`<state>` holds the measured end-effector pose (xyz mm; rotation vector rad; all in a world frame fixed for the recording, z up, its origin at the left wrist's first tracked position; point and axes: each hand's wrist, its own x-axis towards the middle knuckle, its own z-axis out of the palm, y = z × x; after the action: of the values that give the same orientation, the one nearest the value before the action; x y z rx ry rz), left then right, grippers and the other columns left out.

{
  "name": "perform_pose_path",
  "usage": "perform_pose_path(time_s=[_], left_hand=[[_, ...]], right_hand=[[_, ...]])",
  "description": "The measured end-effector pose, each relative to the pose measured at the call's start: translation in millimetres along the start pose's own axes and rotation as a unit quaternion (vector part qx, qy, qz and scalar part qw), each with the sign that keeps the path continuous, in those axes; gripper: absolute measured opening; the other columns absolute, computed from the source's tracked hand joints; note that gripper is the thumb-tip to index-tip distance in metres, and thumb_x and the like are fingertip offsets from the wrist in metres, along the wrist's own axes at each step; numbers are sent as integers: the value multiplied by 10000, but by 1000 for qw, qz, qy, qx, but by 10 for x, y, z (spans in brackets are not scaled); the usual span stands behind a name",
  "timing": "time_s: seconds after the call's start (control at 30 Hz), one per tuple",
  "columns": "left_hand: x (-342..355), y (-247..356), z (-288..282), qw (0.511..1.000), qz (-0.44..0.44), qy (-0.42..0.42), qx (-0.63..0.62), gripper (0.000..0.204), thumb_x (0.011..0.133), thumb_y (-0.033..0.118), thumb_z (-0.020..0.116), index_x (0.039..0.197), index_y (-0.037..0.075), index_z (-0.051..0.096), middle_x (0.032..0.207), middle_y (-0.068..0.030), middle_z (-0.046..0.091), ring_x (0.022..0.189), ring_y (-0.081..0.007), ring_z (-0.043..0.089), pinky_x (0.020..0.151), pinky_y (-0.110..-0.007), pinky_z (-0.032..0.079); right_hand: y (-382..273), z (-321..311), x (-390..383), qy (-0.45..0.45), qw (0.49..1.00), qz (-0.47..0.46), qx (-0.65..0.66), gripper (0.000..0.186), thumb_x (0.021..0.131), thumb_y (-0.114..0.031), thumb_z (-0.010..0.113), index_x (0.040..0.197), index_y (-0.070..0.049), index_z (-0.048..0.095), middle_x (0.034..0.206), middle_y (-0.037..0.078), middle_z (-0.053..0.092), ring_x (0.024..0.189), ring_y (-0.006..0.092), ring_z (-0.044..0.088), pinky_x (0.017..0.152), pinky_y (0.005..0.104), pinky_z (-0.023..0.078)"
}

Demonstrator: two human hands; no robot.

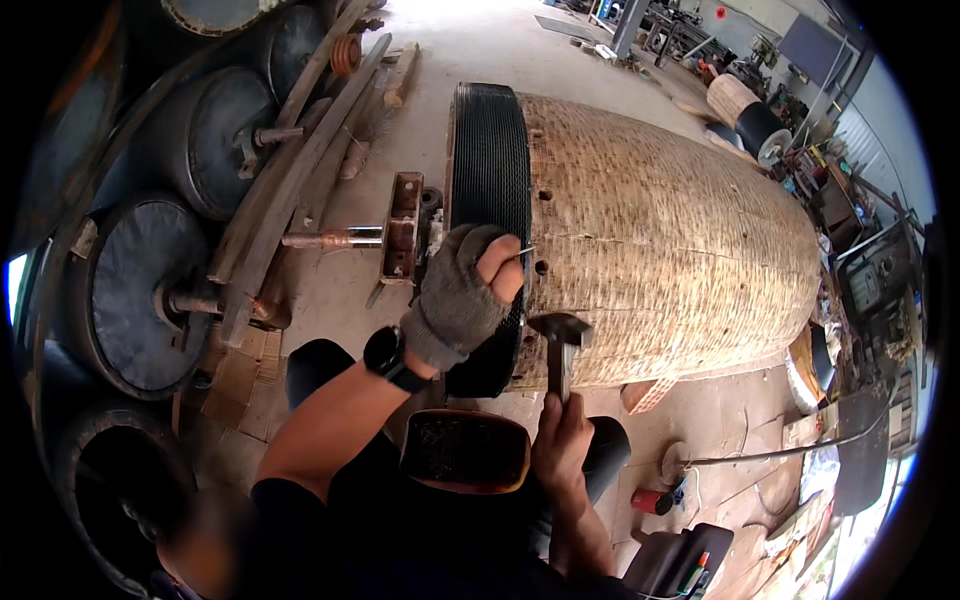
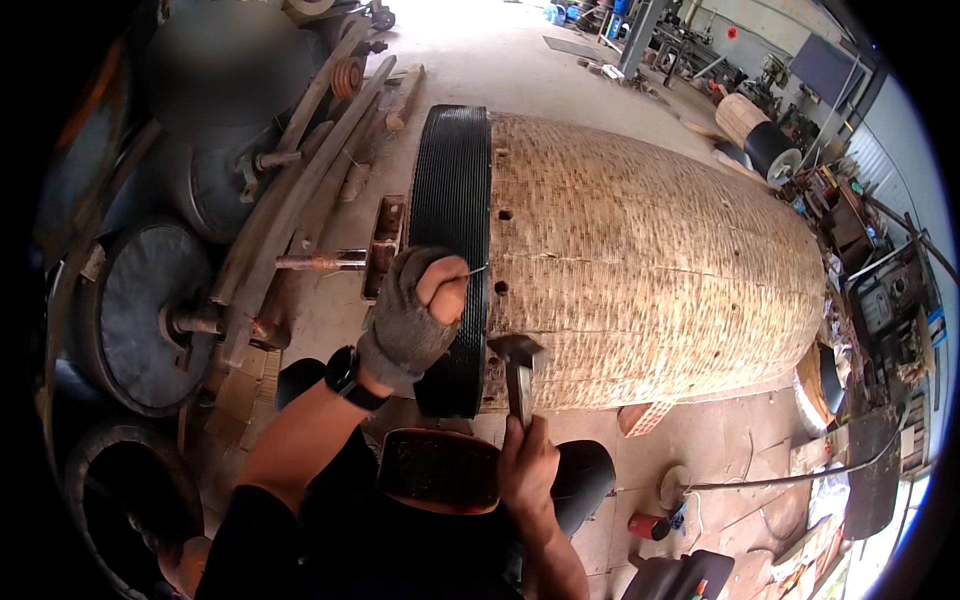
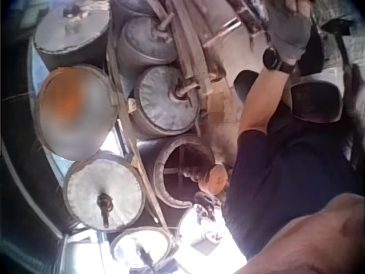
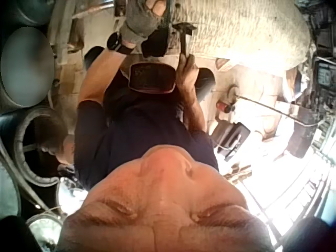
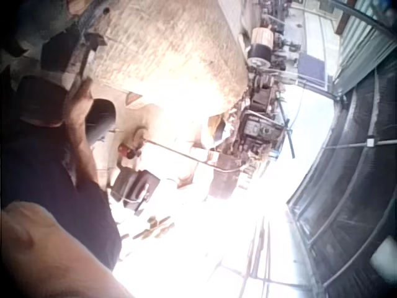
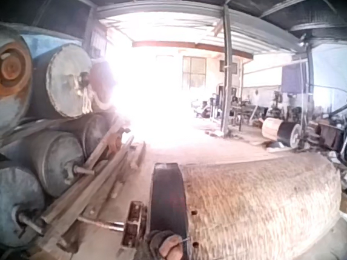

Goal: The person kneels beside a large woven basket and repeatedly hammers small metal fasteners along its black rim to secure it. The person uses a hammer and metal fasteners to attach the rim to the basket body.

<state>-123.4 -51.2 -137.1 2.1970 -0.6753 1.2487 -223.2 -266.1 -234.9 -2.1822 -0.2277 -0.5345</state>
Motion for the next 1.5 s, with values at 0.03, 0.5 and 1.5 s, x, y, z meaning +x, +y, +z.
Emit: perform_pose_path(time_s=[0.03, 0.5, 1.5], left_hand=[[58, -85, 70, 996, 47, 27, 66, 232, 802, 52, 681, 1015, 59, 589, 1085, -125, 578, 935, -328, 596, 787, -475, 511], [175, -112, 179, 975, 82, 50, 202, 356, 783, 48, 688, 1126, 113, 616, 1077, -97, 573, 949, -311, 596, 800, -464, 515], [-852, 680, 355, 979, -115, 32, -164, 600, 884, -109, 578, 1443, 89, 488, 1012, -102, 641, 822, -177, 619, 745, -329, 530]], right_hand=[[-55, -65, -52, -7, 999, 14, 31, 184, 1006, -132, 540, 880, 0, 514, 621, 160, 571, 503, 277, 572, 479, 380, 429], [60, -19, -11, 65, 993, -85, 42, 176, 994, -151, 557, 963, 23, 552, 639, 172, 575, 516, 276, 601, 490, 375, 458], [580, -163, -582, -24, 997, 43, 56, 231, 973, -164, 638, 1127, -19, 546, 797, 261, 652, 724, 478, 645, 589, 510, 503]])
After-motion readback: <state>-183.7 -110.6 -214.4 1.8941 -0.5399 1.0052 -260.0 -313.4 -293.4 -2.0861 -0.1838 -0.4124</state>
